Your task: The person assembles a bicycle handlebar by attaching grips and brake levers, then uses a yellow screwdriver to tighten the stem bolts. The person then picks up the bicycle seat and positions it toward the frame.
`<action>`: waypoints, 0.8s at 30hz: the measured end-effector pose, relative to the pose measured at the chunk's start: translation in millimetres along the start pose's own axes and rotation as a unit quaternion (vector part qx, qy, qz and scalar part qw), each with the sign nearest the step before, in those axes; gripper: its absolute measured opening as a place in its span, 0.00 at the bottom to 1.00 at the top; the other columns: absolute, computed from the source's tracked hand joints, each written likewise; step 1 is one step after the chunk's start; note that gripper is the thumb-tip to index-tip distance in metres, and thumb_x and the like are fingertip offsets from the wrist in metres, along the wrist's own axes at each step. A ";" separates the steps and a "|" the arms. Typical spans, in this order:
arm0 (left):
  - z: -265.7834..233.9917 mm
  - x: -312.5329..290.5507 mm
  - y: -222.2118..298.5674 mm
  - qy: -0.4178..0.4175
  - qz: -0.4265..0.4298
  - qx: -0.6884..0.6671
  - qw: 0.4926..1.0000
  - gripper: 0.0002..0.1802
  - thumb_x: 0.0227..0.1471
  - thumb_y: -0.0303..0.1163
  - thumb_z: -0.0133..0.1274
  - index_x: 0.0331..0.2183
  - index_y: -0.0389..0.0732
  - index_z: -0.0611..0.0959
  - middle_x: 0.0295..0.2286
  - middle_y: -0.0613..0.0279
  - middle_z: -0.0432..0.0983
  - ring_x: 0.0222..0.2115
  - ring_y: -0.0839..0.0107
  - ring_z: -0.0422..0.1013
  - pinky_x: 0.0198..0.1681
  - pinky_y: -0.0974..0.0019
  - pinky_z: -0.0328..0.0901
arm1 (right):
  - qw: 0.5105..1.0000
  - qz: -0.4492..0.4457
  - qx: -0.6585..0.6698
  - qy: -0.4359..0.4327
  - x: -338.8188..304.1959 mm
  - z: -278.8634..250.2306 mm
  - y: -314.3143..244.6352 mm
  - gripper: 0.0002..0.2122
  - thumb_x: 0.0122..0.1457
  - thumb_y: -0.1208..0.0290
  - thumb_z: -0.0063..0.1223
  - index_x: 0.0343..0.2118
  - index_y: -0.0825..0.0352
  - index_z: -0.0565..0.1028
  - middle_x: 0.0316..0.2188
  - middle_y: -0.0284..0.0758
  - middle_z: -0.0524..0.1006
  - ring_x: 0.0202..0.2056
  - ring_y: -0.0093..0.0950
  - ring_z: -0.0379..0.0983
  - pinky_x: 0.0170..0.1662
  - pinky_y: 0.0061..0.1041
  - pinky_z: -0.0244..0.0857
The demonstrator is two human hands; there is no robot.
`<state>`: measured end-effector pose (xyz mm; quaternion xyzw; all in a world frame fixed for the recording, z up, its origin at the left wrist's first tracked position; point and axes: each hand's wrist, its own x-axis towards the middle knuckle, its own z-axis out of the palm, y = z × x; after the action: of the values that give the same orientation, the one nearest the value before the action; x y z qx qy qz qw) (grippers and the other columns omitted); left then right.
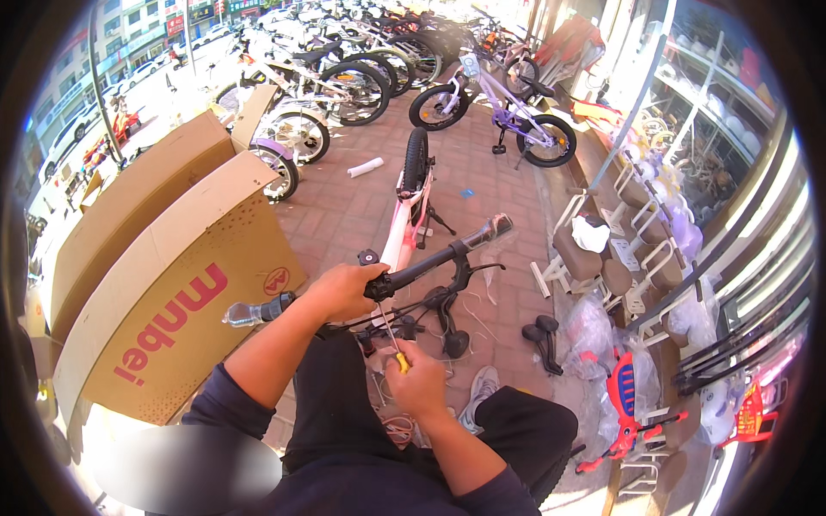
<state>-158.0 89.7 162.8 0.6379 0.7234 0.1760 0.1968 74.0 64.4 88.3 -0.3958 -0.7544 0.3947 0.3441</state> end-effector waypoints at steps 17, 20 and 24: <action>-1.8 -1.9 5.7 -0.002 -0.023 0.015 1.000 0.38 0.46 0.34 0.62 0.62 0.51 0.77 0.39 0.38 0.82 0.42 0.39 0.78 0.47 0.44 0.71 | 0.864 0.236 0.442 -0.048 -0.8 15.6 -24.8 0.20 0.65 0.60 0.61 0.54 0.69 0.76 0.23 0.27 0.73 0.27 0.21 0.72 0.34 0.30 0.71; -5.1 -3.1 8.1 -0.006 -0.020 0.014 1.000 0.38 0.46 0.34 0.62 0.62 0.51 0.78 0.39 0.38 0.82 0.42 0.39 0.78 0.48 0.45 0.71 | 0.972 0.059 0.224 0.026 -6.3 20.8 -15.6 0.23 0.67 0.54 0.61 0.56 0.67 0.75 0.26 0.32 0.77 0.28 0.29 0.78 0.33 0.31 0.73; -10.4 -8.5 16.9 -0.003 -0.024 0.011 1.000 0.31 0.47 0.29 0.56 0.56 0.49 0.80 0.39 0.41 0.83 0.43 0.41 0.78 0.47 0.41 0.71 | 0.969 -0.206 -0.137 0.029 -2.9 2.6 -3.7 0.24 0.58 0.51 0.68 0.50 0.64 0.80 0.33 0.39 0.81 0.33 0.41 0.81 0.34 0.36 0.73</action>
<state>-148.0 83.3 180.8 0.6233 0.7395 0.1616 0.1963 71.9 59.7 89.7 -0.2868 -0.8560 0.1968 0.3825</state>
